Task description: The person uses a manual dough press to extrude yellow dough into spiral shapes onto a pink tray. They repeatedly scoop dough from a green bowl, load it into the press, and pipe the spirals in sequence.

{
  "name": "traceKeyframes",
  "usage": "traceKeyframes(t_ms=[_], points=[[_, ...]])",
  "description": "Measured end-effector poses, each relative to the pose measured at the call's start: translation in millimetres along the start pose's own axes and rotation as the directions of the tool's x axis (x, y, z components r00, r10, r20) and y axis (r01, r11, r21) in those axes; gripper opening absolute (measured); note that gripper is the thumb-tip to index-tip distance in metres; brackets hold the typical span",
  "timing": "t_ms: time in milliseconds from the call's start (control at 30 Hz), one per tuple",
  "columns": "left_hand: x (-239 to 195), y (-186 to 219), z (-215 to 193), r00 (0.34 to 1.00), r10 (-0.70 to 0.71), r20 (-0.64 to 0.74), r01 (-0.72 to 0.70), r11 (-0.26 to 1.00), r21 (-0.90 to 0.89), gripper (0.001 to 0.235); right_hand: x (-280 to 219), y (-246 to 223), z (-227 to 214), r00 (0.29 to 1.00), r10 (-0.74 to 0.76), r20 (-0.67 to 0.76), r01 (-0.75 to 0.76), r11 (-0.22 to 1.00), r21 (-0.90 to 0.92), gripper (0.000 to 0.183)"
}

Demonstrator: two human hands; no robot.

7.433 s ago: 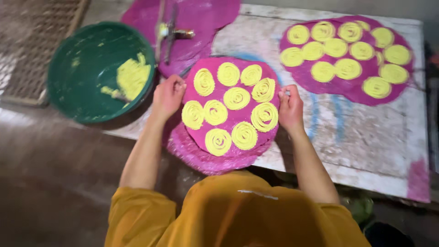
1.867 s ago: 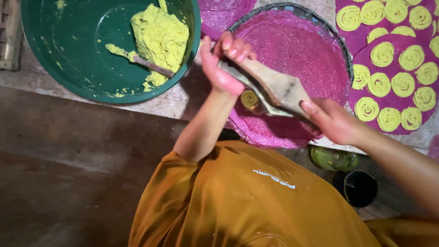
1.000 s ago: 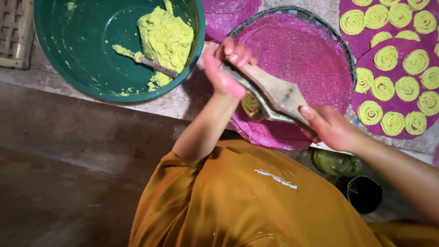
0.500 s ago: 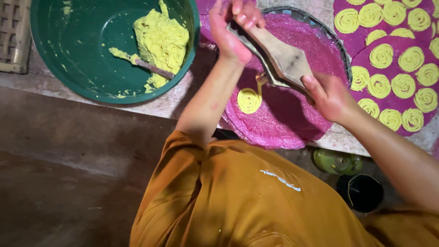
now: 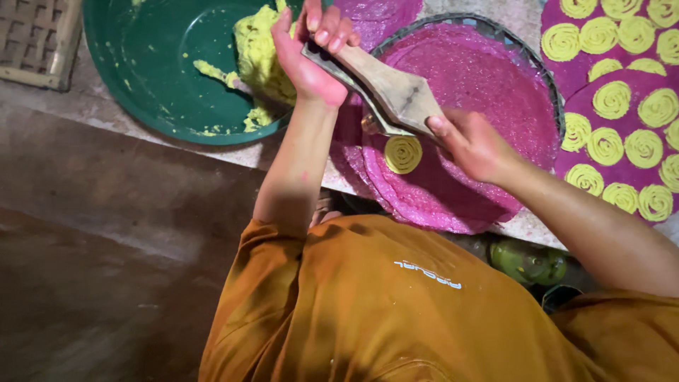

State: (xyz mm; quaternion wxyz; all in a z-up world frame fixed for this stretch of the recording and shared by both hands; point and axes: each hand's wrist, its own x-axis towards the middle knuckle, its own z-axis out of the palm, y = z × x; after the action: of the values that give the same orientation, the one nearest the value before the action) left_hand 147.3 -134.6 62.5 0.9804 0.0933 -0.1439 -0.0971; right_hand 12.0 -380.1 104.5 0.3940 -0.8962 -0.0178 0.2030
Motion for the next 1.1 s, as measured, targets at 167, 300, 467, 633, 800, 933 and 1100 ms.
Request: traceKeyframes(t_ms=[167,300,467,633,800,933,1100], points=[[-36.9,1.4,-12.8,0.929,-0.158,-0.334,0.242,0.943,0.227,0.048,-9.3,6.7,-13.1,0.998,0.013,0.063,-0.021,0.992,0.128,0.054],[-89.2,-17.9,-38.4,0.803,-0.139,-0.579,0.595,0.141,0.791,0.033,-17.6,13.9,-14.3,1.000,0.011,0.029,-0.015,0.990,0.139,0.056],[-120.2,-35.2,-46.0,0.975,-0.049,-0.219,0.221,0.374,0.901,0.055,-15.7,18.2,-3.8,0.999,-0.037,-0.020,0.039,0.989,0.142,0.054],[-141.6,-28.9,-12.7,0.924,0.001,-0.382,0.369,-0.265,0.891,0.044,-20.1,37.3,-0.6,0.992,-0.080,-0.101,0.101,0.971,0.217,0.055],[-179.1,-43.2,13.3,0.993,-0.078,-0.089,0.045,-0.455,0.890,0.037,-42.2,73.9,3.6,0.962,-0.130,-0.242,0.215,0.905,0.368,0.065],[-191.9,-56.3,10.6,0.991,-0.099,0.093,-0.131,-0.504,0.853,0.037,-62.0,102.6,19.7,0.942,-0.118,-0.315,0.281,0.794,0.540,0.071],[-187.7,-66.8,0.2,0.985,-0.117,0.125,-0.166,-0.482,0.860,0.036,-88.7,127.9,38.4,0.925,-0.044,-0.378,0.306,0.676,0.670,0.075]])
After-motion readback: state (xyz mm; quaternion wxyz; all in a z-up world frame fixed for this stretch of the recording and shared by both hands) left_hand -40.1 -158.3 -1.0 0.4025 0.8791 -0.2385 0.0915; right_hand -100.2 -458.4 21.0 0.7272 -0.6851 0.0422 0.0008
